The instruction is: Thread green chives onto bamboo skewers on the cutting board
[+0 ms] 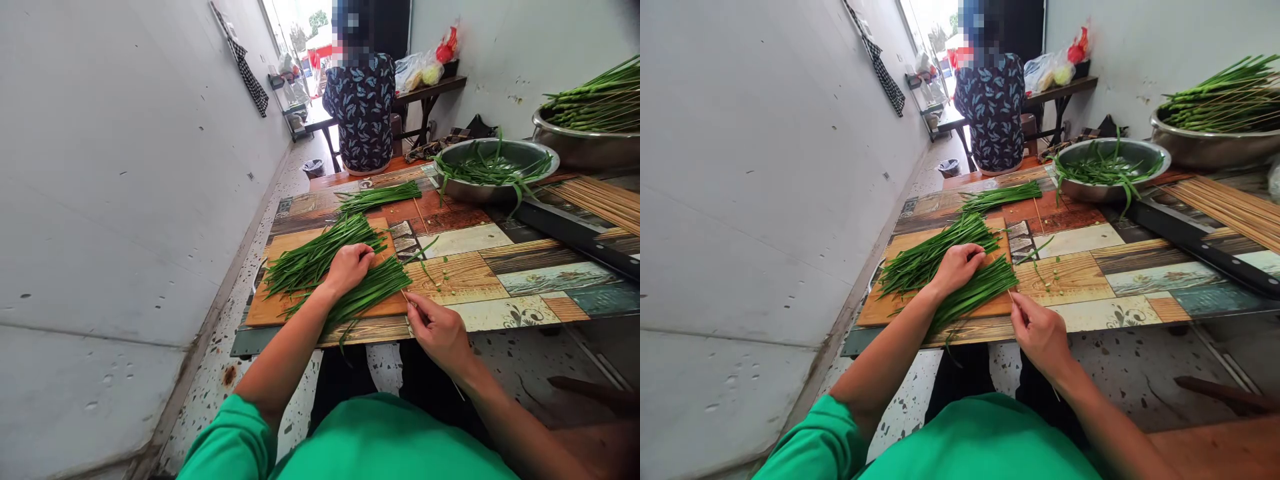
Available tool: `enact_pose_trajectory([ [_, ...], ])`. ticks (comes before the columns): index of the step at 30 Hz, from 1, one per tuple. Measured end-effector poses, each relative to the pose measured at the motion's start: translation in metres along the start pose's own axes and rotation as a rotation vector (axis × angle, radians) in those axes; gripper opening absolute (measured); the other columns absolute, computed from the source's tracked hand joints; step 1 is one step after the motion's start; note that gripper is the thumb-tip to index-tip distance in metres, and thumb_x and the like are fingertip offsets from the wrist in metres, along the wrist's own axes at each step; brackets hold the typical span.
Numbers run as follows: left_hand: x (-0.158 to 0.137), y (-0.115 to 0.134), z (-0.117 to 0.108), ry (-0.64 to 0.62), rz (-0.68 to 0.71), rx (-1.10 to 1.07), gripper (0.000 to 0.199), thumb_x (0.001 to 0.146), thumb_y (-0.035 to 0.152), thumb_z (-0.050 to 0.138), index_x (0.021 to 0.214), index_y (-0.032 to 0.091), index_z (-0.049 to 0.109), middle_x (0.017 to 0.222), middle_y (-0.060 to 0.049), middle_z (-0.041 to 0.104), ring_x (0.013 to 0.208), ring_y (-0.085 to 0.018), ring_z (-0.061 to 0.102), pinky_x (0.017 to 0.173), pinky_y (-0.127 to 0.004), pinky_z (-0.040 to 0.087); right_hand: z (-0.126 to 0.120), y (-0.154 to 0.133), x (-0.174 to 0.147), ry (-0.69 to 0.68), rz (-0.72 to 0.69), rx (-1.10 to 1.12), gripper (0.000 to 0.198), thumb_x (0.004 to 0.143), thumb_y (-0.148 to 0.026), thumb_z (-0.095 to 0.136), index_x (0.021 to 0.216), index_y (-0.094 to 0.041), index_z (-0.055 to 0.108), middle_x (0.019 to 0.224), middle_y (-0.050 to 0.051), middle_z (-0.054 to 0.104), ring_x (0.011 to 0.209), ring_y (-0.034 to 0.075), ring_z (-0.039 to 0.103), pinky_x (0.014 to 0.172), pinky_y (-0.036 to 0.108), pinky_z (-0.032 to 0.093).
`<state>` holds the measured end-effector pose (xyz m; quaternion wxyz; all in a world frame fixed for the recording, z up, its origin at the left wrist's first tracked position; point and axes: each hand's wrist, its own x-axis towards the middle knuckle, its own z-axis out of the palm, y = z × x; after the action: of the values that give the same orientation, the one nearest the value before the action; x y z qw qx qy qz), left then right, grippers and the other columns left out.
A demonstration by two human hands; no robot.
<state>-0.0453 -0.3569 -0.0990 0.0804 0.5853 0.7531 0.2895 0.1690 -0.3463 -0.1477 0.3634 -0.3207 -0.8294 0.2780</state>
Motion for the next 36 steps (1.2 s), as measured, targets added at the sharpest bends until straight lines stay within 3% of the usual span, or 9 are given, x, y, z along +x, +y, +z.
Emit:
enact_pose_trajectory([
  [10, 0.0014, -0.0014, 0.0016, 0.017, 0.000, 0.023, 0.018, 0.087, 0.018, 0.050, 0.088, 0.016, 0.068, 0.083, -0.003, 0.071, 0.076, -0.015, 0.062, 0.075, -0.025, 0.046, -0.0004, 0.0014, 0.0002, -0.009, 0.006, 0.000, 0.028, 0.087, -0.025, 0.048, 0.102, -0.018, 0.071, 0.075, 0.003, 0.074, 0.055, 0.012, 0.065, 0.053, 0.020, 0.048],
  [15, 0.0009, 0.0002, -0.0007, 0.061, -0.010, 0.001, 0.016, 0.085, 0.024, 0.056, 0.091, 0.015, 0.067, 0.086, -0.004, 0.071, 0.079, -0.015, 0.063, 0.077, -0.026, 0.048, 0.0004, 0.0031, -0.0003, -0.015, 0.002, 0.006, 0.027, 0.087, -0.024, 0.049, 0.103, -0.018, 0.070, 0.085, 0.004, 0.075, 0.061, 0.013, 0.067, 0.056, 0.020, 0.049],
  [19, 0.0010, -0.0021, 0.0000, 0.030, -0.014, -0.074, 0.018, 0.086, 0.016, 0.053, 0.095, 0.015, 0.068, 0.088, -0.004, 0.073, 0.079, -0.014, 0.065, 0.081, -0.026, 0.049, 0.0006, 0.0033, -0.0005, -0.004, -0.017, 0.002, 0.027, 0.088, -0.024, 0.049, 0.103, -0.016, 0.070, 0.085, 0.005, 0.075, 0.062, 0.013, 0.068, 0.057, 0.021, 0.050],
  [31, 0.0033, -0.0030, 0.0047, -0.067, -0.105, -0.267, 0.019, 0.086, 0.014, 0.049, 0.096, 0.013, 0.066, 0.076, -0.002, 0.072, 0.061, -0.010, 0.064, 0.064, -0.022, 0.051, 0.0006, 0.0028, -0.0001, 0.016, 0.010, 0.011, 0.027, 0.087, -0.025, 0.049, 0.101, -0.018, 0.071, 0.082, 0.005, 0.075, 0.061, 0.014, 0.068, 0.056, 0.021, 0.051],
  [36, 0.0022, -0.0025, 0.0037, -0.068, -0.058, -0.253, 0.018, 0.086, 0.015, 0.050, 0.093, 0.013, 0.067, 0.074, -0.002, 0.071, 0.062, -0.011, 0.063, 0.063, -0.021, 0.050, 0.0000, 0.0035, 0.0004, -0.001, -0.003, 0.015, 0.028, 0.088, -0.024, 0.049, 0.103, -0.016, 0.070, 0.086, 0.006, 0.075, 0.061, 0.013, 0.068, 0.056, 0.021, 0.051],
])
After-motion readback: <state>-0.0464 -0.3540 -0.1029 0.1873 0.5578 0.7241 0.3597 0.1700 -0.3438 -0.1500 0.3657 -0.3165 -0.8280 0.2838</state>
